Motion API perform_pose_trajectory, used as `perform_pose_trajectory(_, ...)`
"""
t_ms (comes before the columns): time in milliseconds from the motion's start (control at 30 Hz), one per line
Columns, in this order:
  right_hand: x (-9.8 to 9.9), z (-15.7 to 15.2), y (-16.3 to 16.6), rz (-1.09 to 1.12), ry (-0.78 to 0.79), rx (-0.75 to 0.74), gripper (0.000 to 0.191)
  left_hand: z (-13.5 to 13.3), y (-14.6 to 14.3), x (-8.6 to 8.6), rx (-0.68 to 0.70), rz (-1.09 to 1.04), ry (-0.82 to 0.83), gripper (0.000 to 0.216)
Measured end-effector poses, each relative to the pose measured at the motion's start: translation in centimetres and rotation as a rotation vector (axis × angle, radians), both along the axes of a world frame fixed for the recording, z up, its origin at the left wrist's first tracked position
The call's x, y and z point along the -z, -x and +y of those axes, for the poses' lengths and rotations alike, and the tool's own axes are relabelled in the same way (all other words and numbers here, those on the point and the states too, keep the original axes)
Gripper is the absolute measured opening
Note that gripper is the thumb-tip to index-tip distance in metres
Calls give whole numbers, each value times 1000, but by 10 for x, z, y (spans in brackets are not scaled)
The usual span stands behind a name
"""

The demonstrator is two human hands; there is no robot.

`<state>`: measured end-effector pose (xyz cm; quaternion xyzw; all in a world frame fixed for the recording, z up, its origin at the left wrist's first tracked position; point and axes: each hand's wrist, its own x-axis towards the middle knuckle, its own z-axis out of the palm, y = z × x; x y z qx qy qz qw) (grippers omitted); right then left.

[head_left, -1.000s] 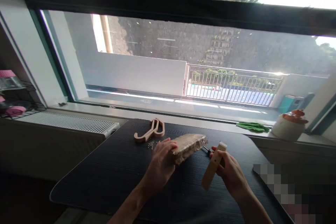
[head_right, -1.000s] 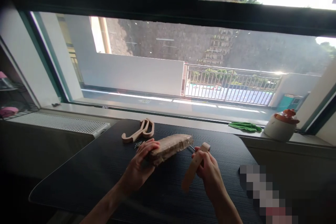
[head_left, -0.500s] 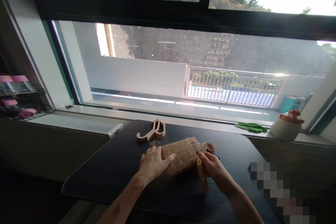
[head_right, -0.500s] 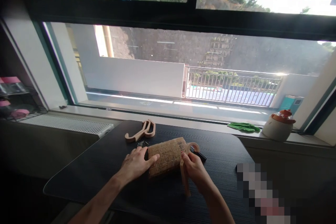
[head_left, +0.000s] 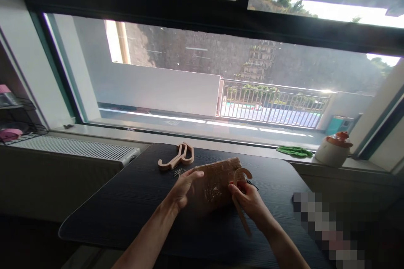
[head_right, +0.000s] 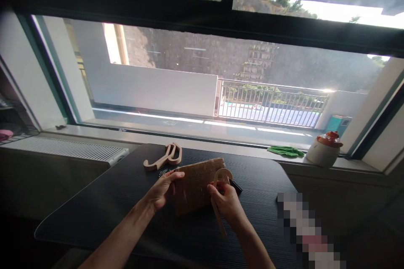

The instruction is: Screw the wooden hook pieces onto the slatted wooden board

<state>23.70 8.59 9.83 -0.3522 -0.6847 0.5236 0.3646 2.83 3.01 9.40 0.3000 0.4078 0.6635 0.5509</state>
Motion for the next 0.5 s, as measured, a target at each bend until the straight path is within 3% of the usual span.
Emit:
perform_pose_trajectory(100,-14,-6,9,-109,-162,60,43,-3,-9,-2,-21,-103,-105,45)
perform_pose_trajectory(267,-25,-17,34,-362,-578,188,30,-6,-19,5,7,-164,-118,40)
perform_pose_trajectory(500,-14,-19,57,-538,-652,235,37,-8,-21,9,114,-207,-96,35)
